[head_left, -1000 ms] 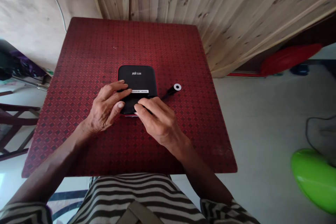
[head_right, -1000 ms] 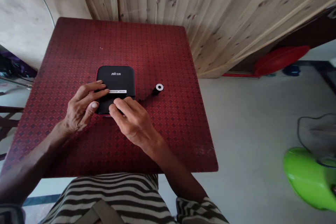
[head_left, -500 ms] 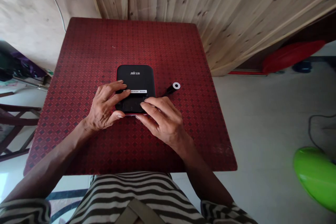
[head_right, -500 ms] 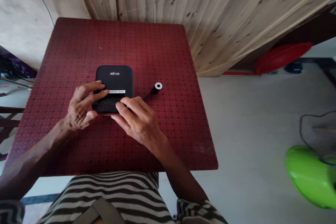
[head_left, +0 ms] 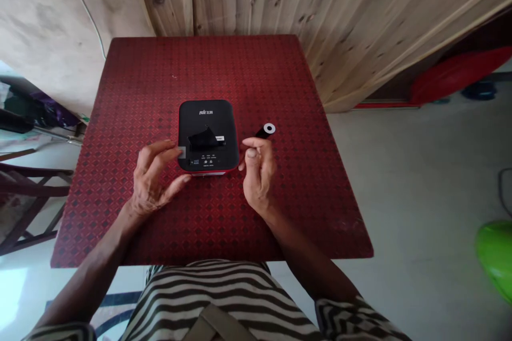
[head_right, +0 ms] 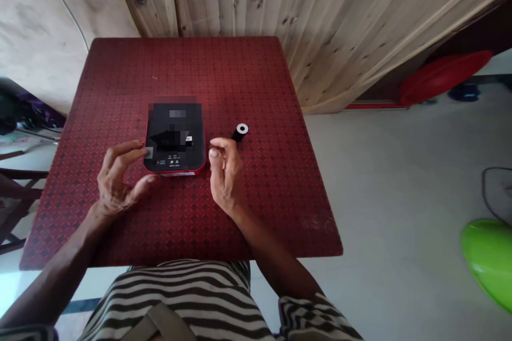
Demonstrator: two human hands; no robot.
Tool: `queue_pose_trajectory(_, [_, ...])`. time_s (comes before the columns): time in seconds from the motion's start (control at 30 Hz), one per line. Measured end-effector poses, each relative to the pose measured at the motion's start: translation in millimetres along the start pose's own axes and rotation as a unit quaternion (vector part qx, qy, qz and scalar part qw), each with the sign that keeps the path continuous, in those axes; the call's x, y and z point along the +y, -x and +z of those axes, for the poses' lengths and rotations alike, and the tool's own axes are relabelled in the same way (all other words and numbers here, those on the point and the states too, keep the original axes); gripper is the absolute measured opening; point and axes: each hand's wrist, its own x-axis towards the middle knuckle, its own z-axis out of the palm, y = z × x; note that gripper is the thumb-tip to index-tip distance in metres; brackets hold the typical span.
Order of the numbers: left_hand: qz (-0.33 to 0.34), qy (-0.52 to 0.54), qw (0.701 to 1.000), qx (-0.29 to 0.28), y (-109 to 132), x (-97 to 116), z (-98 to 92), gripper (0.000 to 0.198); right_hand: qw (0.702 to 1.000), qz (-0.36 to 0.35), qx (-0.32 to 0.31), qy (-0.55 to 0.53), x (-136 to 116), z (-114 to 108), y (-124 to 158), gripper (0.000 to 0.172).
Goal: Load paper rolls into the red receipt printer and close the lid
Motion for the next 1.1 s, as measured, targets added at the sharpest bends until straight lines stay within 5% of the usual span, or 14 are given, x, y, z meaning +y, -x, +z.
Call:
queue_pose_trajectory(0.27, [0.05, -0.041, 0.998, -0.006, 4.9, -8.2, 9.2, 0.063, 0.998, 0.003, -0.042, 0.038, 7.7, 4.9, 2.2, 0.043])
queue_pose_trajectory(1.1, [0.0, 0.026, 0.999, 0.03, -9.0, -0.8, 16.0, 0.053, 0.992, -0.063, -0.057, 0.09, -1.8, 0.8, -0.4, 0.036])
